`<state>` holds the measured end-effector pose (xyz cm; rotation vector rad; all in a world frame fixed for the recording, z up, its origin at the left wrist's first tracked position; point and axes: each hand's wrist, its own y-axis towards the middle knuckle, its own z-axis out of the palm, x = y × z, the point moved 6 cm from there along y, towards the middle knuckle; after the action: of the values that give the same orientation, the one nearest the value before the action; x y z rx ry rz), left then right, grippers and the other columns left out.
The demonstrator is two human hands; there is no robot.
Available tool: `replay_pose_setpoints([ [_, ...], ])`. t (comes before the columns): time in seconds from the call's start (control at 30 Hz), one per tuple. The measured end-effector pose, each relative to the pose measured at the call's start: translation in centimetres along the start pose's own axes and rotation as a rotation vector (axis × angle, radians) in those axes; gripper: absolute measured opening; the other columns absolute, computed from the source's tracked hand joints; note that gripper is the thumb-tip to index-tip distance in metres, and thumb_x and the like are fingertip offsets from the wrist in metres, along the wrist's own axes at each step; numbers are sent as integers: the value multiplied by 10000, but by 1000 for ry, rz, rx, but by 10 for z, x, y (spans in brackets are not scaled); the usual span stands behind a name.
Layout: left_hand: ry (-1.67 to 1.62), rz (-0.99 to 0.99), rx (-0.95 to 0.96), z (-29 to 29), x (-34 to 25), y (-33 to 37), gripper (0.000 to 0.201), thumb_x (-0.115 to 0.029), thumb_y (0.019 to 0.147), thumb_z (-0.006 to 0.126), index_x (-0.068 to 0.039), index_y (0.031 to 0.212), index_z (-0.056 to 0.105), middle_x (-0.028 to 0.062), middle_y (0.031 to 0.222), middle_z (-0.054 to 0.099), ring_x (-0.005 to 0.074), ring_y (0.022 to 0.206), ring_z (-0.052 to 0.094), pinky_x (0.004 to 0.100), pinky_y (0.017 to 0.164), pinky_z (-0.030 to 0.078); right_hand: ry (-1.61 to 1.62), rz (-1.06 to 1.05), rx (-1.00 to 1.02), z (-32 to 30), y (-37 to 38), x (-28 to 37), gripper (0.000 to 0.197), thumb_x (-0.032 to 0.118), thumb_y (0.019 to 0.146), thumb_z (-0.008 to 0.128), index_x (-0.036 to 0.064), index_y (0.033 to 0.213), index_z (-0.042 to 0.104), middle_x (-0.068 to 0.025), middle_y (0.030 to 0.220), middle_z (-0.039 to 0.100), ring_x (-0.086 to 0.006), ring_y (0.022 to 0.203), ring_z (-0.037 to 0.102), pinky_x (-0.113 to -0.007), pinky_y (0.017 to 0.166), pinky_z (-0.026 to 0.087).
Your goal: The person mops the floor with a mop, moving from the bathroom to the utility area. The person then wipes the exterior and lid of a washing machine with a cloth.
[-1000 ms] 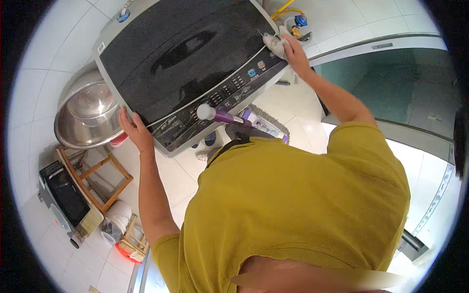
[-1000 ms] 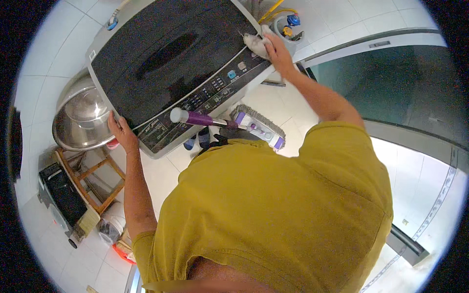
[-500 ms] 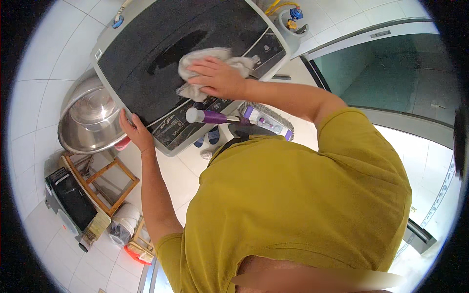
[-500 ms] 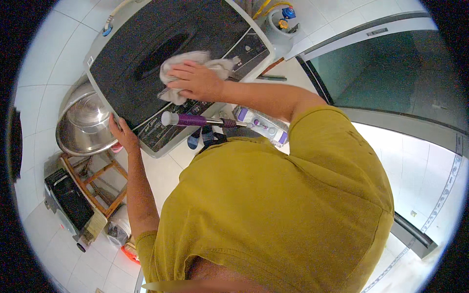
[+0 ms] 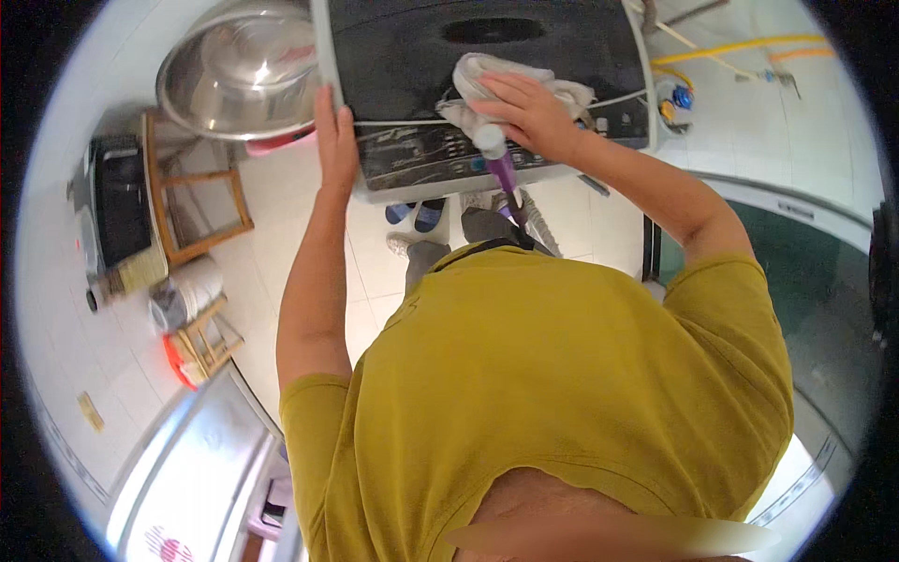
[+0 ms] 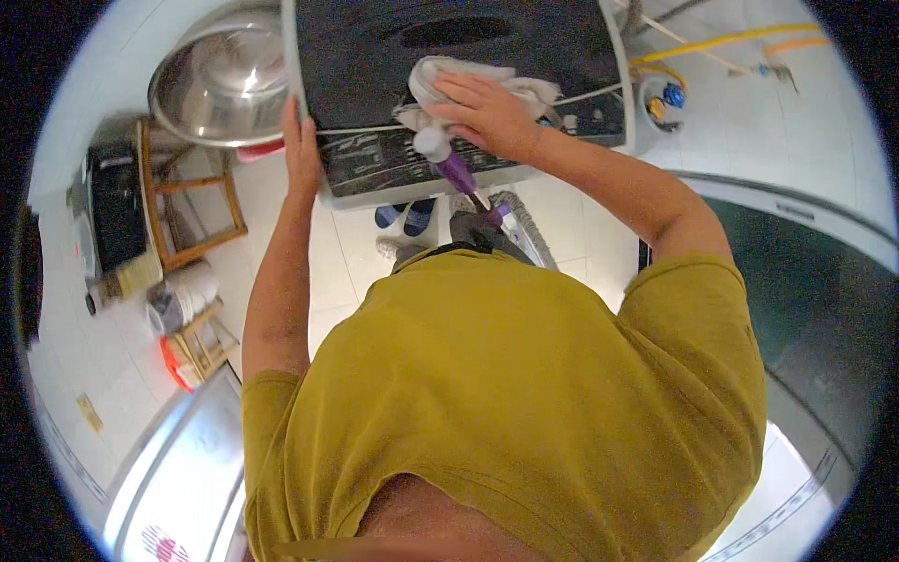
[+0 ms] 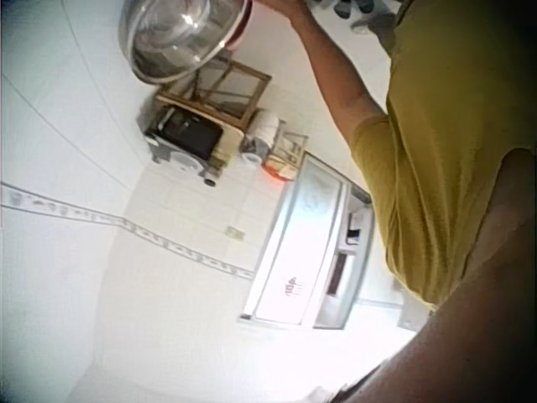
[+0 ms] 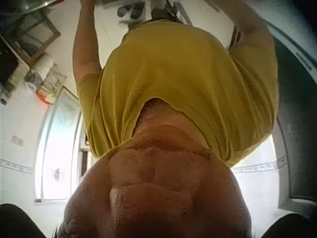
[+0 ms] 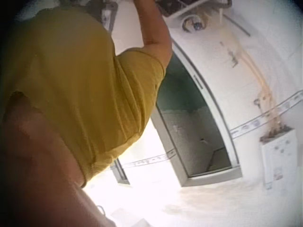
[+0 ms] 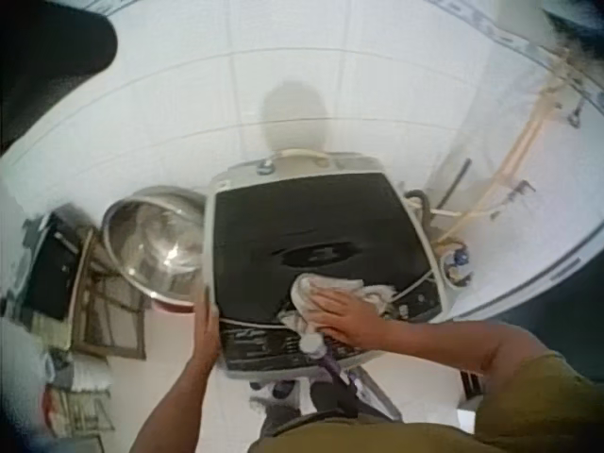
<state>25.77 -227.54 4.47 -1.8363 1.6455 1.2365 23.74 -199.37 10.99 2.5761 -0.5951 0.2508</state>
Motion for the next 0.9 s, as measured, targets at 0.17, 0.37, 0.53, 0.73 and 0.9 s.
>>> replay_pose_setpoints([
  [0.17,-827,-617,26,2,-31,-17,552,-406,972,232,-52,1393,282,98,1429,302,227,1289,312,330,1078,209,209,-125,292,47,17,34,463,107,702,648,156,1152,552,-112,1334,441,-278,1233,419,-431,1041,322],
  [0.37,-909,-445,69,2,0,-19,552,-429,979,196,-88,1410,250,128,1413,308,245,1287,309,335,1077,214,203,-526,292,82,87,65,390,180,758,619,144,1137,531,-78,1326,443,-230,1262,383,-403,1069,282],
  [0.53,-1079,-548,58,5,-2,-26,557,-415,977,230,-56,1403,247,137,1406,312,256,1300,286,328,1083,195,144,-411,227,93,109,61,382,172,762,622,164,1134,535,-69,1315,452,-218,1255,388,-401,1065,281],
  [0.73,-456,-232,-10,-6,-2,-39,534,-256,937,409,26,1371,277,167,1428,290,251,1343,234,324,1095,167,195,95,132,33,61,-35,334,187,831,568,117,1157,545,-118,1215,530,-289,1154,480,-373,967,377],
  [0.9,-186,-151,-128,-3,7,-43,493,-160,896,473,38,1327,338,192,1372,365,287,1287,335,350,1075,230,520,653,617,5,5,-105,504,309,782,630,47,1194,506,-129,1092,595,-229,991,561,-330,880,418],
])
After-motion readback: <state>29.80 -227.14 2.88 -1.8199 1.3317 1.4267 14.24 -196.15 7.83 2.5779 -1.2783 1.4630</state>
